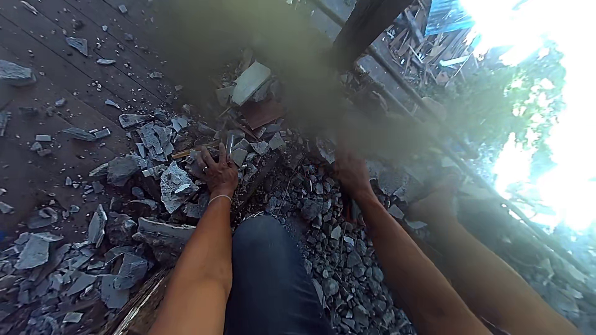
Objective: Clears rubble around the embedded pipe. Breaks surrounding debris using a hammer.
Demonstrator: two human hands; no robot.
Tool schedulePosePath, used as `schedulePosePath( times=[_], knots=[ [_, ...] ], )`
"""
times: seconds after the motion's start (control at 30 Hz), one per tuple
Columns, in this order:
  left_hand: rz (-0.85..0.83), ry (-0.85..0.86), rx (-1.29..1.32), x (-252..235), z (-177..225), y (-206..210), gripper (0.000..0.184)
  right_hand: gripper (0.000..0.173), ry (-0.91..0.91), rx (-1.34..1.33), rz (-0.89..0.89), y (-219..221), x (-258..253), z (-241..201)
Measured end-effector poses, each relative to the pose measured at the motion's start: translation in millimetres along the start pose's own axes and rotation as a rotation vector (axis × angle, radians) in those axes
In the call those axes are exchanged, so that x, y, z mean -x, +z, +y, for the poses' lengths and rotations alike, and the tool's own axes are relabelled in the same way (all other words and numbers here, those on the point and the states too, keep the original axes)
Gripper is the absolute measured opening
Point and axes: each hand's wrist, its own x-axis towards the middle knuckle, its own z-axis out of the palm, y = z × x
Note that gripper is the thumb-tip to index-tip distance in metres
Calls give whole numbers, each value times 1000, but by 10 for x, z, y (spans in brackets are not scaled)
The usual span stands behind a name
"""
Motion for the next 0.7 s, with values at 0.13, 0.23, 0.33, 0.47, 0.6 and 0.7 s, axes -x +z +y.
schedulePosePath(
  times=[0.13,0.23,0.33,0.47,0.6,0.7],
  knots=[
    [-2,-10,-4,1,17,-1,56,56,-89,14,233,470,37,511],
    [7,-21,-1,-12,39,14,56,55,224,173,-258,500,52,684],
    [-16,-21,4,27,6,18,56,58,258,81,-340,169,35,466],
    [5,-5,-1,-1,11,5,56,65,45,-183,43,-203,21,27],
    [15,-7,-2,-22,9,-16,55,57,-112,-112,320,410,19,342],
    [29,-8,6,-47,34,-14,55,59,108,223,-211,620,97,673]
  ],
)
